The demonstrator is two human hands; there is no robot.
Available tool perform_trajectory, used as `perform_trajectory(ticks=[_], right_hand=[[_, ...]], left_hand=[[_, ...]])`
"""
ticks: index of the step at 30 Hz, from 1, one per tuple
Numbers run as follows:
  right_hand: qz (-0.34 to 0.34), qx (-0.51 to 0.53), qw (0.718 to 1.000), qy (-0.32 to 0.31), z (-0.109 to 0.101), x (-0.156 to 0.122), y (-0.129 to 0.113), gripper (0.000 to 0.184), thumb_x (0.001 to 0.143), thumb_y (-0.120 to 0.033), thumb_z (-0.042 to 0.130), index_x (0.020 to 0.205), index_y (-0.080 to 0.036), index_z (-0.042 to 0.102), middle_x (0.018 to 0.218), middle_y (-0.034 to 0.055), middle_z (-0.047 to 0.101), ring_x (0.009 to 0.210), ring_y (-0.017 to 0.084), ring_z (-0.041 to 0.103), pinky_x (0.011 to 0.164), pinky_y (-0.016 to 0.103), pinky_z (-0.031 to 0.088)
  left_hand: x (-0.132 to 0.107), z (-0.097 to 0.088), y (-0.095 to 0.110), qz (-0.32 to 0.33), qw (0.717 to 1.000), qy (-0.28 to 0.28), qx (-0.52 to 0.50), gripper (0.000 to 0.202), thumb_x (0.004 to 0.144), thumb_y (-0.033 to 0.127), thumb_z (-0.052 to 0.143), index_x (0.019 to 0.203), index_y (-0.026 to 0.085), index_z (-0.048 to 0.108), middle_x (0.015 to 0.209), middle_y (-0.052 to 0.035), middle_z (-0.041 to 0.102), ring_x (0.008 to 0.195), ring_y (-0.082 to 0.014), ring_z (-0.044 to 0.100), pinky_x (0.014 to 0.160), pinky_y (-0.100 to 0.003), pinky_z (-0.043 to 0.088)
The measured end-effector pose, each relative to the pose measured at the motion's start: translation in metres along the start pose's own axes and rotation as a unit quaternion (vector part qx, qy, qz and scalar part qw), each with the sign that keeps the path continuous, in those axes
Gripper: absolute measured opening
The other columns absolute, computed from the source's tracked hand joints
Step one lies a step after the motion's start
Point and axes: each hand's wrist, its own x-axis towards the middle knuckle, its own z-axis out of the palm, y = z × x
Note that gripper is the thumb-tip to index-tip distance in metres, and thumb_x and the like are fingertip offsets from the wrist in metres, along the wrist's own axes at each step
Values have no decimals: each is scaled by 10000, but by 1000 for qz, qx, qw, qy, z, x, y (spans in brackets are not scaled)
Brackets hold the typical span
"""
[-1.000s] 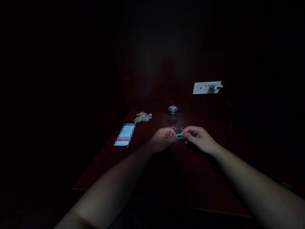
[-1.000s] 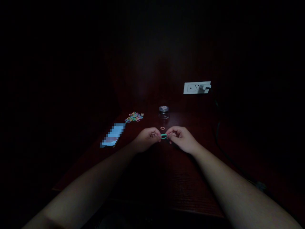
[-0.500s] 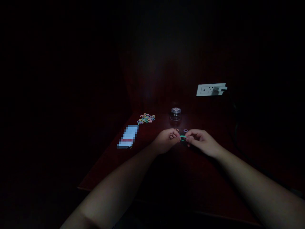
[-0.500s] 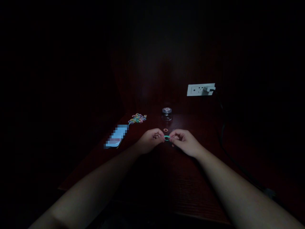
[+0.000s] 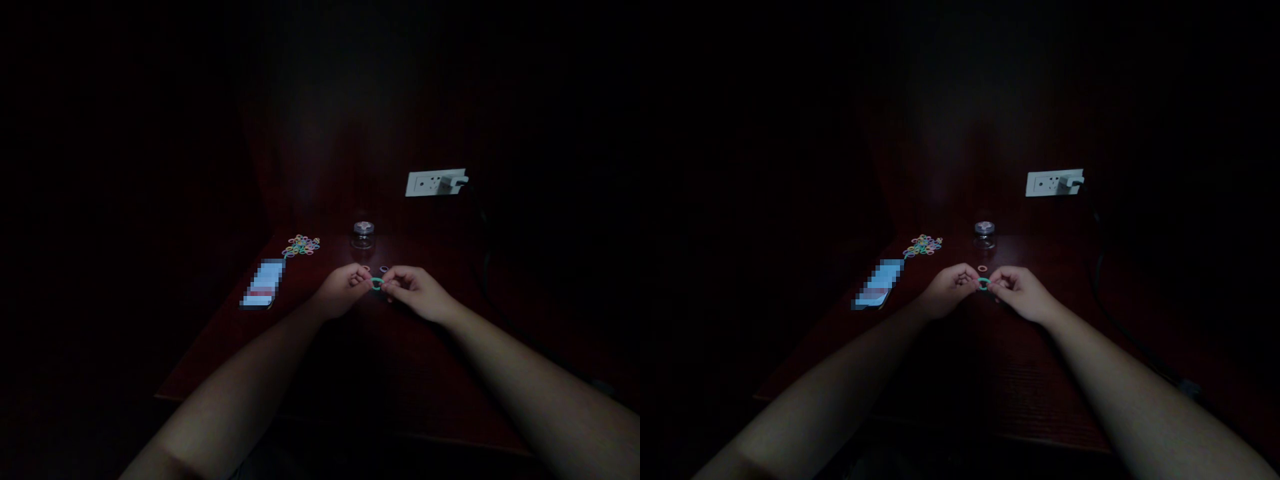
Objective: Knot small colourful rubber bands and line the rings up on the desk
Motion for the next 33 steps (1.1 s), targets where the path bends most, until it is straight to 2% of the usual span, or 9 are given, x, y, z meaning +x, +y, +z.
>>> perform_trajectory(ticks=[6, 12, 18, 24, 33], right_hand=[[-7, 19, 1000, -14, 1, -1, 1, 211, 757, -349, 624, 813, -152, 574, 582, -18, 559, 497, 92, 466, 478, 219, 336], [-18, 3, 1000, 9, 1, -1, -5, 222, 798, -375, 574, 788, -154, 581, 622, 9, 583, 565, 120, 529, 536, 243, 398], [-10, -21, 1000, 21, 1, -1, -5, 214, 809, -359, 553, 763, -151, 564, 594, 4, 554, 536, 110, 480, 508, 232, 361], [-49, -75, 995, 33, 0, -1, -1, 208, 808, -345, 543, 722, -156, 561, 594, -19, 476, 535, 99, 400, 504, 224, 324], [-57, -102, 993, 30, 0, -2, -4, 201, 816, -327, 527, 703, -163, 546, 602, -15, 456, 556, 105, 390, 513, 228, 321]], left_hand=[[1, 0, -2, -2, 1000, -1, -27, 158, 773, 265, 577, 818, 115, 554, 787, -22, 592, 645, -73, 505, 604, -198, 384], [1, -1, -6, -5, 1000, -3, -27, 179, 775, 275, 582, 851, 117, 549, 793, -27, 604, 640, -75, 518, 600, -201, 391], [0, 0, -1, -6, 1000, -8, -30, 150, 776, 248, 573, 839, 115, 546, 760, -30, 617, 642, -83, 536, 608, -207, 404], [0, 1, 2, -16, 997, -19, -75, 130, 798, 221, 540, 858, 106, 532, 752, -47, 633, 649, -87, 569, 635, -223, 443], [0, 1, 1, -20, 995, -28, -90, 163, 778, 237, 589, 860, 106, 539, 735, -41, 635, 630, -84, 571, 617, -216, 443]])
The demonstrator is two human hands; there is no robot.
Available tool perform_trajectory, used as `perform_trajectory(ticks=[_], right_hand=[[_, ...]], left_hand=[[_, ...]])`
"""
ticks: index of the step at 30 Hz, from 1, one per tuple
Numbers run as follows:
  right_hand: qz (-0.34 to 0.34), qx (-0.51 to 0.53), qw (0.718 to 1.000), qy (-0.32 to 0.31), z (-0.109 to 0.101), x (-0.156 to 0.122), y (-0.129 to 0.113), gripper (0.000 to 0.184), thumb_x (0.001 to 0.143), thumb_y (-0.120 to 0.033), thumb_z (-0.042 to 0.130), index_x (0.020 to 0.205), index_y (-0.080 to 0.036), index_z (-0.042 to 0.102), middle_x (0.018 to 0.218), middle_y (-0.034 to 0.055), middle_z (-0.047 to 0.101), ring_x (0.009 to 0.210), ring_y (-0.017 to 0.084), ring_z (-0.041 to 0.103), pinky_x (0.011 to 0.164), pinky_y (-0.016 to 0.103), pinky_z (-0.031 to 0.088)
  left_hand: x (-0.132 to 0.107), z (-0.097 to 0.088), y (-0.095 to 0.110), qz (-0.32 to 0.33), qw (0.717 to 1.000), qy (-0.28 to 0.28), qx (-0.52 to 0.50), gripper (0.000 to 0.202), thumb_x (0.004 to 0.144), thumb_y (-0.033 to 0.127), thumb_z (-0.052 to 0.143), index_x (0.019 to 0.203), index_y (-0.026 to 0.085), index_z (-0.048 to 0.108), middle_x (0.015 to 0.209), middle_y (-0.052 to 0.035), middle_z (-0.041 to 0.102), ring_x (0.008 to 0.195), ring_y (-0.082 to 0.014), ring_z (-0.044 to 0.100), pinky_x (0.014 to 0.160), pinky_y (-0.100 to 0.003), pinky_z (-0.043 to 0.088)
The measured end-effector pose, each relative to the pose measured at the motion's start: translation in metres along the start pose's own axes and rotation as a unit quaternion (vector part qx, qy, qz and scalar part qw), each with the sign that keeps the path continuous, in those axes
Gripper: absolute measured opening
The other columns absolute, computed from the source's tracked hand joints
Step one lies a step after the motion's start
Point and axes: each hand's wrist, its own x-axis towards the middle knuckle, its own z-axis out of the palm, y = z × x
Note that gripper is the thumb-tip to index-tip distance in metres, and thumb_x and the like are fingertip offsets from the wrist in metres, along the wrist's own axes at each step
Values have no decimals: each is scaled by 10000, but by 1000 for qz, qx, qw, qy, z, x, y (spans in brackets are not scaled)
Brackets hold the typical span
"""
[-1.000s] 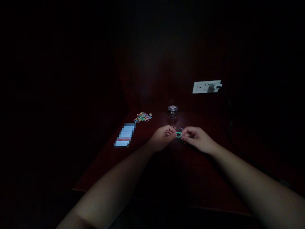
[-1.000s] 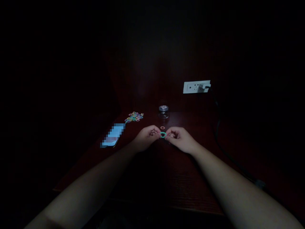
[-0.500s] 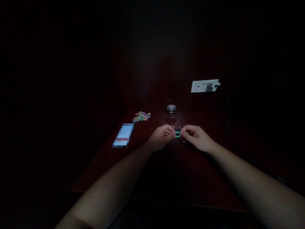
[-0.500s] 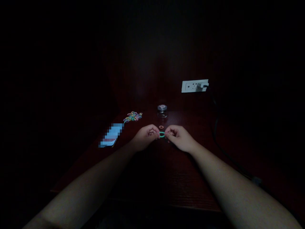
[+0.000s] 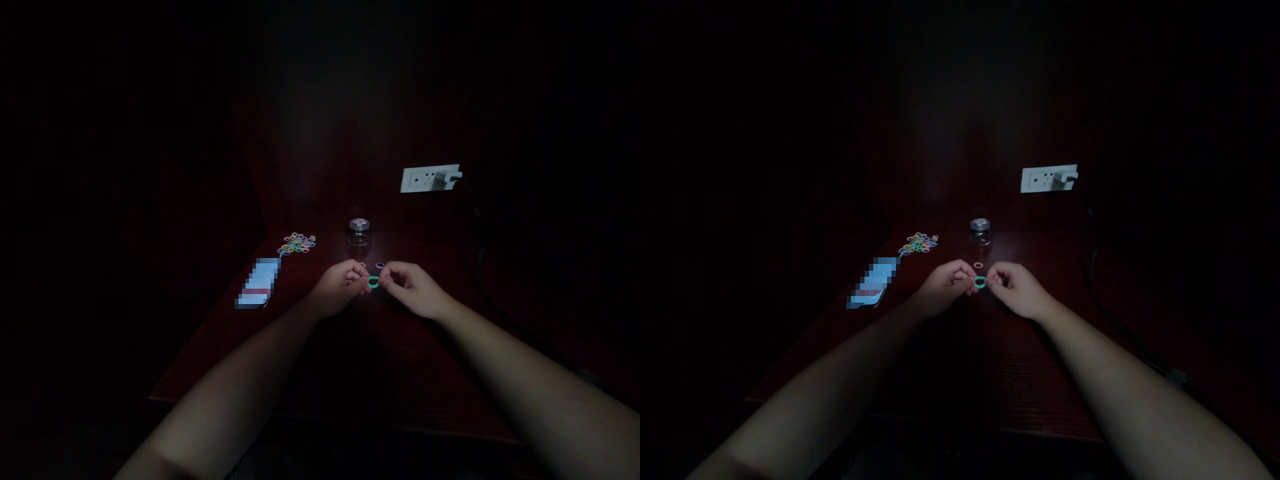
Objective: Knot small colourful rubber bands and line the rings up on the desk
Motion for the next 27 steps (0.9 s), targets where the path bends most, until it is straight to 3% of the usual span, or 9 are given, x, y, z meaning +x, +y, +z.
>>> perform_trajectory(ticks=[9, 20, 27], right_hand=[[15, 46, 998, -45, 1, -1, -2, 255, 800, -402, 563, 699, -170, 534, 576, -30, 448, 524, 99, 381, 495, 224, 310], [25, 14, 999, -31, 1, 0, 2, 313, 834, -424, 515, 650, -170, 518, 555, -19, 489, 521, 107, 415, 493, 231, 308], [40, 16, 998, -35, 1, 1, 2, 296, 825, -404, 518, 633, -180, 488, 550, -25, 476, 511, 105, 411, 485, 229, 301]], left_hand=[[1, 0, 0, 0, 1000, 5, 11, 169, 786, 249, 585, 865, 110, 531, 752, -43, 631, 643, -83, 574, 629, -217, 448], [1, -1, -5, 2, 1000, -20, -7, 202, 742, 117, 560, 941, 118, 533, 822, -45, 641, 666, -76, 585, 642, -211, 447], [0, 2, -4, 8, 999, -13, 33, 292, 728, 222, 648, 992, 134, 560, 778, -11, 606, 629, -65, 540, 591, -194, 408]])
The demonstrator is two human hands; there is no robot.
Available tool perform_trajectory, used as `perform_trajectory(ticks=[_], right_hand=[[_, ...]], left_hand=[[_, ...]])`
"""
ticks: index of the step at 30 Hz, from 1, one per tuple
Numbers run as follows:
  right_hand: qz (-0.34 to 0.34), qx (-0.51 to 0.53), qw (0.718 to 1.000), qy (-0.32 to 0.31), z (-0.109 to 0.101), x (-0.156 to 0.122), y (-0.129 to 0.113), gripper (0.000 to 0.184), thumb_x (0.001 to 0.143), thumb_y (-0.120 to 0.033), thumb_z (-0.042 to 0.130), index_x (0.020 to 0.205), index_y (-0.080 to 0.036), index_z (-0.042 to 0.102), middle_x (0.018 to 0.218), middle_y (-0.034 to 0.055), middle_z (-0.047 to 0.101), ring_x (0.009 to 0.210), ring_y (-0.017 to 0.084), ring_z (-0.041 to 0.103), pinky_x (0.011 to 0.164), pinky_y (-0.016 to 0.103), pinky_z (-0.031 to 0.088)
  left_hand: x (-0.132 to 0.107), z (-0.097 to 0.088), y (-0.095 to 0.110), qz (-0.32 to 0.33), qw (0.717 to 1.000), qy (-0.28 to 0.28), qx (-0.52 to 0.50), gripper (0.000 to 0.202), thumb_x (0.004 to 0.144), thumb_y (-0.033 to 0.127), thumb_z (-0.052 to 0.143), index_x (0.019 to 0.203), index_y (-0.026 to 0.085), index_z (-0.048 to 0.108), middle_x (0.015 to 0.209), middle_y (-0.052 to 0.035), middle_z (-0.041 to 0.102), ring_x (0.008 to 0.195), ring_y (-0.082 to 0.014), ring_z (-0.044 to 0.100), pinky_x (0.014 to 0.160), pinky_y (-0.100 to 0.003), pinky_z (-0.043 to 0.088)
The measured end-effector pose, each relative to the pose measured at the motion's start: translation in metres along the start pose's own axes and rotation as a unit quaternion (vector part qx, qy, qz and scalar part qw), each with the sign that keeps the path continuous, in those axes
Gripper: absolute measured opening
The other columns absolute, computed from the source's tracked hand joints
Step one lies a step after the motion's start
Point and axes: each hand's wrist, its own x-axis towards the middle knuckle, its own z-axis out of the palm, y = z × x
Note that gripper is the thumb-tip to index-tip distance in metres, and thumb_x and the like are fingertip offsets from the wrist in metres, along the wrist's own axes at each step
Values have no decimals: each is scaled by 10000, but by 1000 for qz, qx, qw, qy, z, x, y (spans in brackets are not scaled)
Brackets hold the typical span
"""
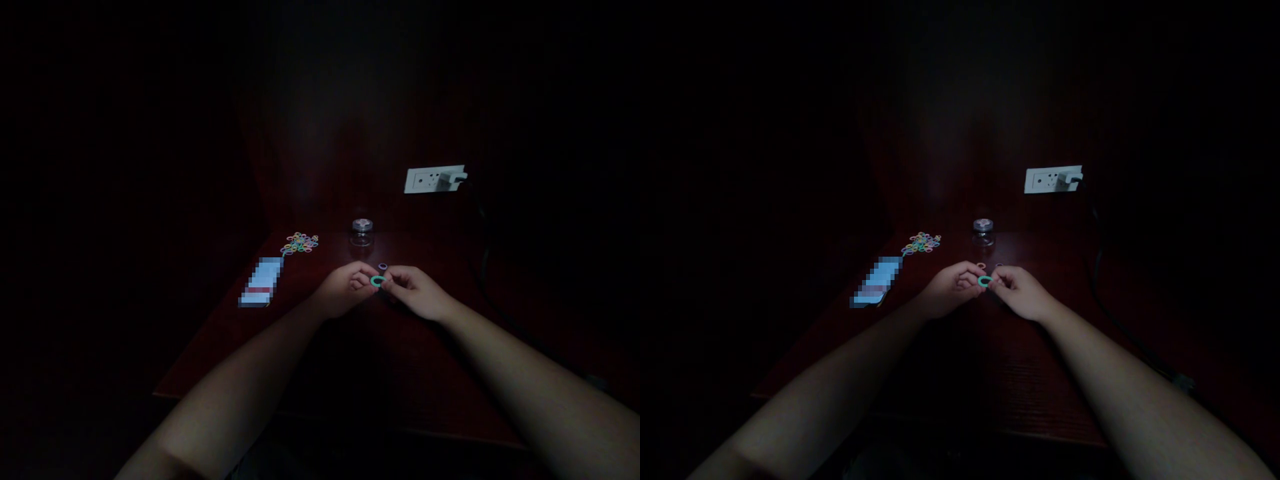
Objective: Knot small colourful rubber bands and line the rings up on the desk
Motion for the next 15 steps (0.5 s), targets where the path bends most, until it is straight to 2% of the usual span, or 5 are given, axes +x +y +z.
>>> perform_trajectory(ticks=[7, 15], right_hand=[[9, 10, 1000, -21, 3, 0, 2, 286, 837, -404, 489, 661, -179, 510, 534, -34, 460, 488, 102, 402, 472, 232, 295], [8, -17, 1000, -24, 2, 0, 5, 254, 847, -350, 476, 661, -178, 488, 526, -35, 468, 481, 98, 396, 468, 227, 280]], left_hand=[[2, -2, -5, 25, 999, -25, -8, 309, 777, 186, 581, 1081, 135, 562, 822, -40, 637, 669, -83, 572, 638, -216, 438], [-1, -1, 1, 0, 1000, -12, 6, 214, 797, 232, 562, 975, 120, 600, 835, -63, 653, 664, -91, 580, 642, -225, 459]])
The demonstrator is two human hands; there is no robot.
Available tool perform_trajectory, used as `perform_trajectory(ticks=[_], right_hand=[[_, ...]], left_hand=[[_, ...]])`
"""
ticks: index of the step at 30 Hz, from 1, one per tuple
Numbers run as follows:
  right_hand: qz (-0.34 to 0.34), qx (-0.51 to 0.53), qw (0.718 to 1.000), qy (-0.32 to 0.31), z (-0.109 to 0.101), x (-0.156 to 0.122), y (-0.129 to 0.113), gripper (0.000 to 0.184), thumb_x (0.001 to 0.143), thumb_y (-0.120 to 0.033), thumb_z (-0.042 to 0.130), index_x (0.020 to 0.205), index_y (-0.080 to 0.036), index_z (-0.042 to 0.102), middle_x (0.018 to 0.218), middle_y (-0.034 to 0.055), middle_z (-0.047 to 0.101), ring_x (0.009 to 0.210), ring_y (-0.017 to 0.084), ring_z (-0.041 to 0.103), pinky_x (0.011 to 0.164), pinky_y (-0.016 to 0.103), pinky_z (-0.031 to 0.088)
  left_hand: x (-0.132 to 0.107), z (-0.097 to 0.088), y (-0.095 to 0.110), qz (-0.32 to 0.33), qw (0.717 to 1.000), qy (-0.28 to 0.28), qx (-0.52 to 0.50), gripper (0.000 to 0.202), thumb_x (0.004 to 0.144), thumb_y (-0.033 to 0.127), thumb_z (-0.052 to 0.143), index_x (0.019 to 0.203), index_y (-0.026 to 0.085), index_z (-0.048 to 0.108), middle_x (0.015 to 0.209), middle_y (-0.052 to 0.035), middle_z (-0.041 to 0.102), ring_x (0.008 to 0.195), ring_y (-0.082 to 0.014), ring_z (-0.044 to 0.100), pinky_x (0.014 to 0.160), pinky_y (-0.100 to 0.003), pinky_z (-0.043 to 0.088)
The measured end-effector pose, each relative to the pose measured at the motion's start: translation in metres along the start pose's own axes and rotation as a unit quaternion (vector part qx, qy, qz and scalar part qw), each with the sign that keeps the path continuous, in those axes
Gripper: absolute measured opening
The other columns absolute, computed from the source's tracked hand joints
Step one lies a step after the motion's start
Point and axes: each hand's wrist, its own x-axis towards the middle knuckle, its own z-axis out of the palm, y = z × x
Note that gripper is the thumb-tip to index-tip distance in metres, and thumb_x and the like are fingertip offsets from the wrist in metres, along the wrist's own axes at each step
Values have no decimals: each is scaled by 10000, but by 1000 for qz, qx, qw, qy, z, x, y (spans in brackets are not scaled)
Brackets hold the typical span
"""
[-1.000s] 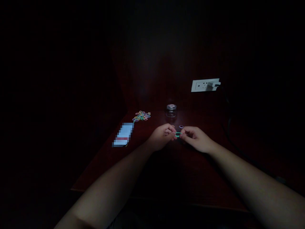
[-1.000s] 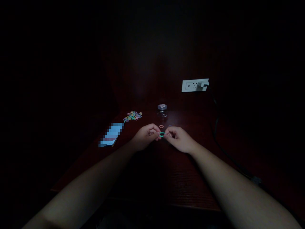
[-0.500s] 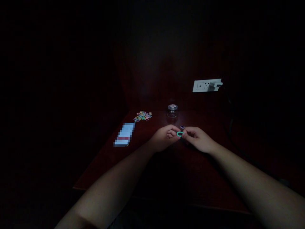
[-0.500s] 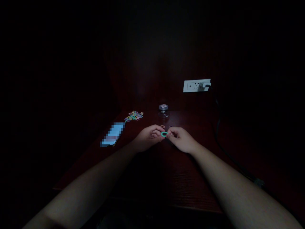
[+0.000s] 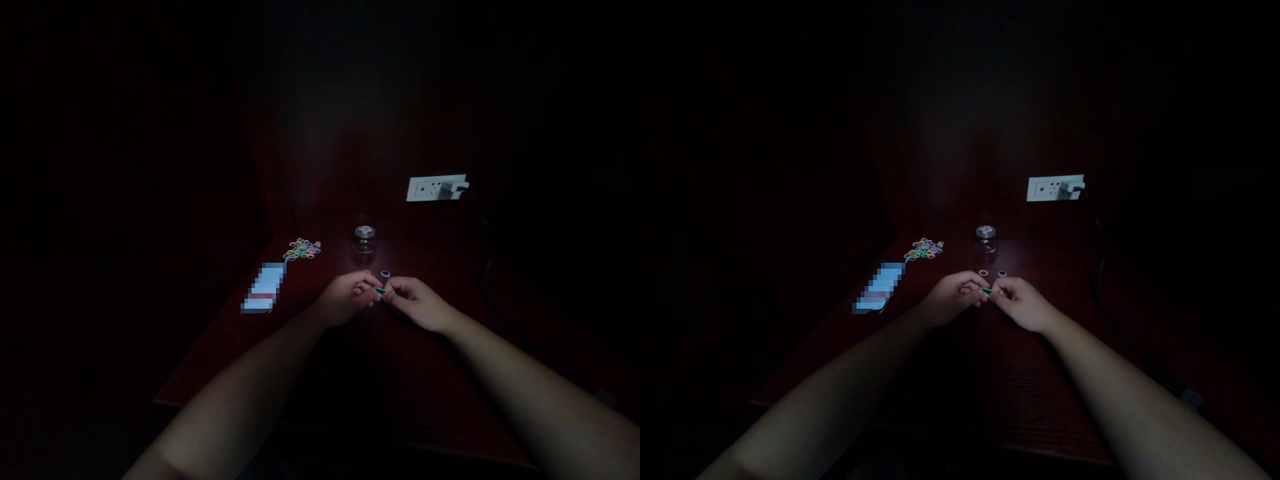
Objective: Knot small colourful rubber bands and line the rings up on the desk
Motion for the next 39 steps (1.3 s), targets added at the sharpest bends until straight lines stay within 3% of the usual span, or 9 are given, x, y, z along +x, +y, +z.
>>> perform_trajectory(ticks=[11, 16, 23, 39], right_hand=[[-21, 17, 1000, 4, 1, -2, -4, 213, 828, -360, 532, 747, -163, 531, 607, -28, 450, 553, 102, 400, 510, 226, 328], [-5, 35, 999, -3, 0, -1, -4, 297, 870, -421, 460, 735, -166, 530, 610, -13, 489, 550, 114, 455, 509, 233, 356], [14, 41, 999, -9, 3, -1, -4, 295, 863, -412, 474, 705, -168, 522, 593, -8, 512, 531, 114, 467, 493, 229, 357], [-21, 23, 1000, 0, 1, -3, -3, 250, 866, -371, 478, 721, -171, 510, 585, -24, 464, 535, 105, 394, 504, 230, 315]], left_hand=[[0, -2, 5, 6, 998, 14, 66, 184, 807, 261, 547, 904, 129, 630, 746, -26, 636, 642, -93, 553, 623, -213, 434], [0, -3, 2, 12, 995, 16, 95, 195, 802, 275, 555, 907, 135, 642, 777, -34, 653, 642, -96, 553, 619, -213, 435], [-1, -2, 5, 10, 995, 25, 96, 199, 805, 278, 557, 906, 135, 651, 777, -41, 663, 641, -96, 565, 600, -202, 432], [0, 1, 6, -16, 996, 49, 70, 166, 752, 246, 613, 858, 118, 625, 757, -28, 631, 636, -79, 550, 622, -203, 443]])
